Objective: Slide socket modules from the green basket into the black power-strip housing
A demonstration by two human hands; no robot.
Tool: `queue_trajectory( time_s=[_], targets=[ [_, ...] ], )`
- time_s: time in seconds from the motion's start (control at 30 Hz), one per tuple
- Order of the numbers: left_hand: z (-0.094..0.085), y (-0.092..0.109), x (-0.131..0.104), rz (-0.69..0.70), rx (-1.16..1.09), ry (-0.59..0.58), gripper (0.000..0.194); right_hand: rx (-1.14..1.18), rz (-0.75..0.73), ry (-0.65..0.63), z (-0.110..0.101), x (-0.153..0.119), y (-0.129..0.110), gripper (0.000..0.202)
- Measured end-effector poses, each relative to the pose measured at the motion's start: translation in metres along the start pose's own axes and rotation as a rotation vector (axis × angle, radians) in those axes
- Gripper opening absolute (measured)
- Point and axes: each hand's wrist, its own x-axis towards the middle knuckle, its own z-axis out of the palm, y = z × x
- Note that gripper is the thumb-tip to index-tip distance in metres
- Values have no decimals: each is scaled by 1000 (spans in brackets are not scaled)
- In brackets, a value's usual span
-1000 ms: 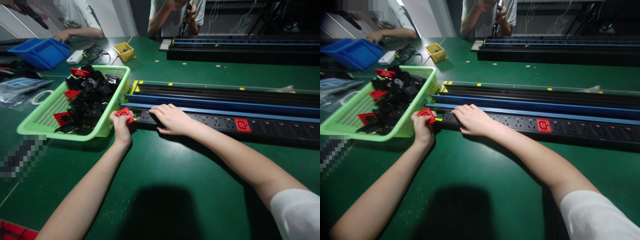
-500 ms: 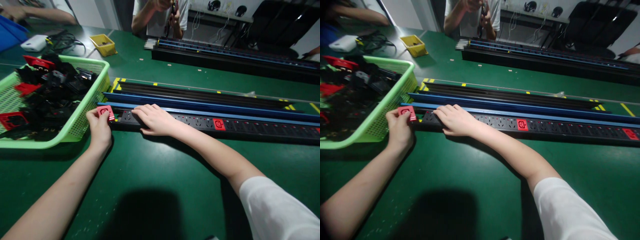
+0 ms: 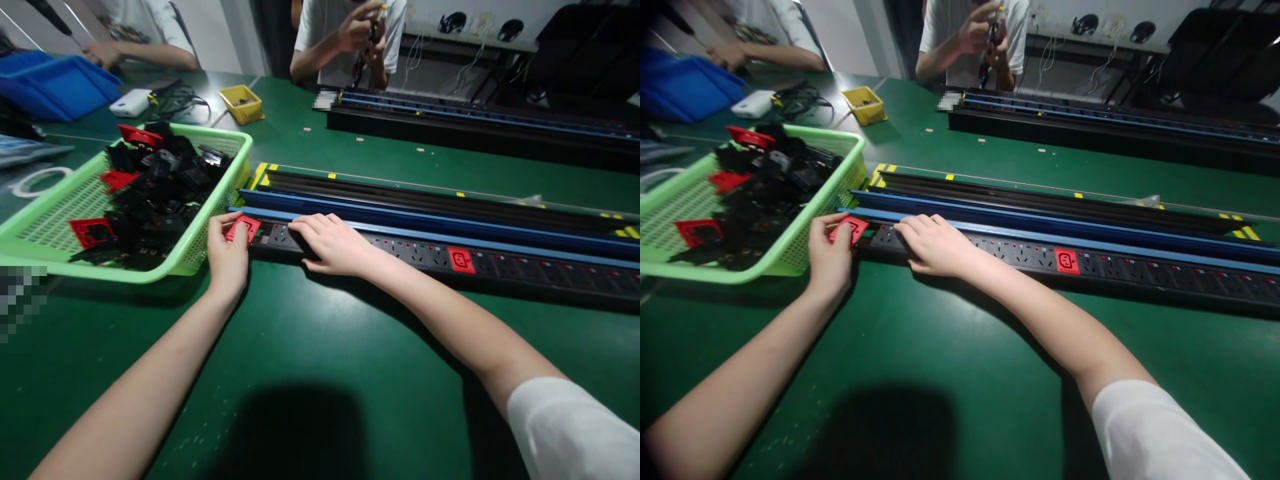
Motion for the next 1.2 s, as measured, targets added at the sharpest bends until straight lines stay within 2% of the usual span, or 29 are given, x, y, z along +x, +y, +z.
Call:
queue_trajectory(
  time_s=[0.1,0.33,0.6,0.77,1.03,1.2],
  targets=[
    [-1,3,-1,6,52,31,19,14,4,-7,0,0,0,56],
    [0,5,1,-42,82,0,16,24,-6,-3,1,1,1,57],
    [1,1,9,-99,13,-9,14,7,-15,1,1,1,2,57],
    [2,1,15,-180,-29,-46,16,-5,-19,8,2,1,2,57],
    [-2,-2,13,-69,28,-75,13,8,-20,15,3,1,2,57],
    [-4,-5,14,-60,73,-116,15,-3,-20,16,3,1,2,57]
  ],
)
